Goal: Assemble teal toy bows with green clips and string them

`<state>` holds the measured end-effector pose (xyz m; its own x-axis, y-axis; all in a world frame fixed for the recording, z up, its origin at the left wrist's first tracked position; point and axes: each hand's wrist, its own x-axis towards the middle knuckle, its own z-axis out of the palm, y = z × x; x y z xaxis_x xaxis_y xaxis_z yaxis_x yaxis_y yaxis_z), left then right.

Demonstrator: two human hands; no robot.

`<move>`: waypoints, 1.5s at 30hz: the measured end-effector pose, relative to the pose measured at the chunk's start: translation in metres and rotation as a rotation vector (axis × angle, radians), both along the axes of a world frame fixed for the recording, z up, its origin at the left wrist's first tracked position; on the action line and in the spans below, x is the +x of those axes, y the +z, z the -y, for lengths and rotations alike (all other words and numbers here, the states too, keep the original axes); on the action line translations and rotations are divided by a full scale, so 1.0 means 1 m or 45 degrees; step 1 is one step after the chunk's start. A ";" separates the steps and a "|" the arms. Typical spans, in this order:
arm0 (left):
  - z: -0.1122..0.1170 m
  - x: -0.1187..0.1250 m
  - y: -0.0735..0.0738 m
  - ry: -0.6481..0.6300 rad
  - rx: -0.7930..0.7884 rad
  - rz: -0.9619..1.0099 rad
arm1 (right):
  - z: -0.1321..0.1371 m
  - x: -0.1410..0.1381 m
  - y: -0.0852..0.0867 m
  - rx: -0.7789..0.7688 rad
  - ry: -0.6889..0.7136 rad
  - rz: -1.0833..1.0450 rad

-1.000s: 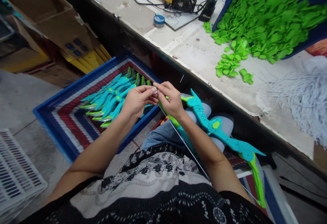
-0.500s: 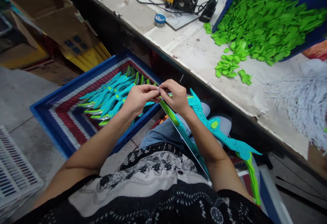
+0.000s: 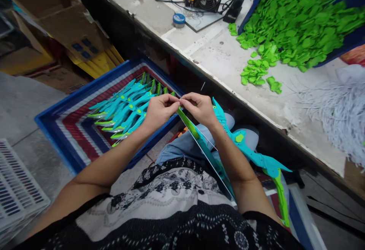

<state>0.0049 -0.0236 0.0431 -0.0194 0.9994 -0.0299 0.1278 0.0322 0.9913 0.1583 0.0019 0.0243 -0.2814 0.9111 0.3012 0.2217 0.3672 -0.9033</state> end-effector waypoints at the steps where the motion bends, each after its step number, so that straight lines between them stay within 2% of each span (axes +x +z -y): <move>1: 0.000 0.001 0.000 -0.001 0.021 -0.045 | -0.001 0.001 0.000 -0.057 0.013 -0.022; 4: 0.000 0.001 0.002 -0.005 0.073 -0.131 | -0.005 0.006 -0.002 -0.182 0.103 -0.127; 7: 0.000 0.000 0.003 -0.024 0.111 -0.209 | -0.007 0.011 -0.001 -0.196 0.192 -0.154; 10: 0.000 -0.001 0.000 -0.042 0.195 -0.357 | -0.008 0.013 0.002 -0.066 0.193 0.008; 15: 0.000 0.000 -0.011 -0.021 0.386 -0.655 | -0.005 0.009 0.004 0.287 0.098 0.405; 18: -0.001 0.001 -0.013 0.015 0.359 -0.647 | -0.003 0.006 0.000 0.384 -0.015 0.445; 21: -0.002 -0.003 -0.010 0.018 0.291 -0.613 | -0.002 0.004 -0.005 0.389 -0.023 0.367; 26: 0.000 -0.021 -0.001 -0.237 0.175 -0.631 | 0.004 0.004 -0.009 0.407 0.063 0.310; 29: 0.005 -0.029 -0.001 -0.293 0.139 -0.659 | 0.011 0.001 -0.013 0.518 0.096 0.366; 33: 0.010 -0.030 -0.004 -0.264 0.170 -0.648 | 0.017 -0.010 -0.022 0.574 -0.023 0.464; 36: 0.017 -0.027 -0.009 -0.165 0.192 -0.558 | 0.022 -0.012 -0.025 0.460 -0.123 0.419; 39: 0.036 -0.028 -0.020 0.010 0.205 -0.218 | 0.034 0.017 -0.029 0.290 -0.151 0.358; 41: 0.057 -0.031 -0.033 0.149 0.256 0.038 | 0.049 0.056 -0.036 0.237 -0.316 0.450; 42: 0.069 -0.033 -0.041 0.146 0.268 0.107 | 0.059 0.079 -0.041 0.229 -0.437 0.559; 43: 0.080 -0.034 -0.049 0.049 0.267 0.113 | 0.071 0.102 -0.047 0.220 -0.547 0.709; 45: 0.097 -0.030 -0.067 -0.370 0.285 -0.003 | 0.097 0.140 -0.061 0.167 -0.665 1.060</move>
